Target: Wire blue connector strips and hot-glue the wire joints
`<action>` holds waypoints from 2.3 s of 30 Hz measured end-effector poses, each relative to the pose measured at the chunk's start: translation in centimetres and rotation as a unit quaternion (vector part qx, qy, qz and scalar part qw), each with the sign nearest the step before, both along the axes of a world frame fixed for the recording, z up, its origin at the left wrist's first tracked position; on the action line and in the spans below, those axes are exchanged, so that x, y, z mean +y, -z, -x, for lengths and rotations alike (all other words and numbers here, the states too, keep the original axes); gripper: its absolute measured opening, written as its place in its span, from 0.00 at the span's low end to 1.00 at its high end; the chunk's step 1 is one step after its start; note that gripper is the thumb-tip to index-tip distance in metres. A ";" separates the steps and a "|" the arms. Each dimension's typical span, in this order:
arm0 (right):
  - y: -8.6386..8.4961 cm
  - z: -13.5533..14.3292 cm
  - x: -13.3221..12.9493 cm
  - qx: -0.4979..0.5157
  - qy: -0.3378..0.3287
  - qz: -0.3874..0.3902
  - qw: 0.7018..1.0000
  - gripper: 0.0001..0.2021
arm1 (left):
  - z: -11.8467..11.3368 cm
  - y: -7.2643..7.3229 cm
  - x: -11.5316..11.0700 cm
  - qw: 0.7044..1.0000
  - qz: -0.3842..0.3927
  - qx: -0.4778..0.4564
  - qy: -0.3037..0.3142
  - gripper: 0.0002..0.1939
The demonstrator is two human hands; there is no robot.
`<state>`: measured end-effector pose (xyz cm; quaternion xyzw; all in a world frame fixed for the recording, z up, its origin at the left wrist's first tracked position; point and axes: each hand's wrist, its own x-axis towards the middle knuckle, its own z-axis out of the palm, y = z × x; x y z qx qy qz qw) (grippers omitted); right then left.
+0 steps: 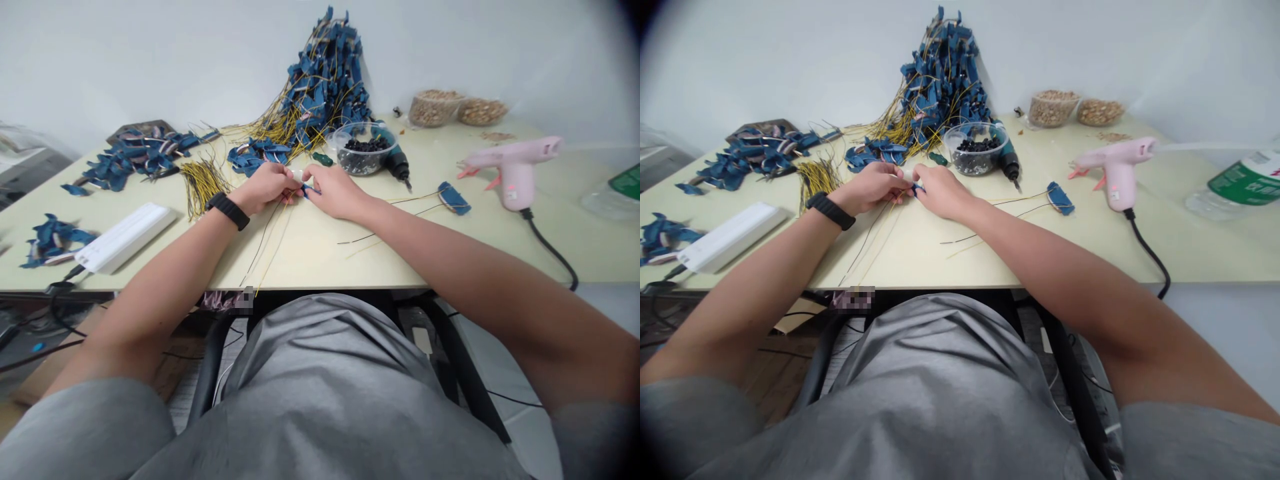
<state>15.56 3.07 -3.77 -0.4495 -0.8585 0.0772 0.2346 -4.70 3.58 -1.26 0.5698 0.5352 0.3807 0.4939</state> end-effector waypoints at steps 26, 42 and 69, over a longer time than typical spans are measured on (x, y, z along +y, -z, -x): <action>-1.1 -0.7 -0.3 0.075 0.029 -0.023 0.997 0.16 | 0.6 0.7 0.4 0.983 -0.167 0.049 0.061 0.23; -3.1 0.4 -2.3 0.434 0.013 0.301 0.849 0.28 | -2.0 -1.0 -2.5 0.971 -0.233 0.002 0.050 0.16; -1.7 -0.5 -0.9 0.365 0.024 0.216 0.905 0.40 | -2.0 -0.1 -2.5 0.982 -0.160 -0.038 0.089 0.25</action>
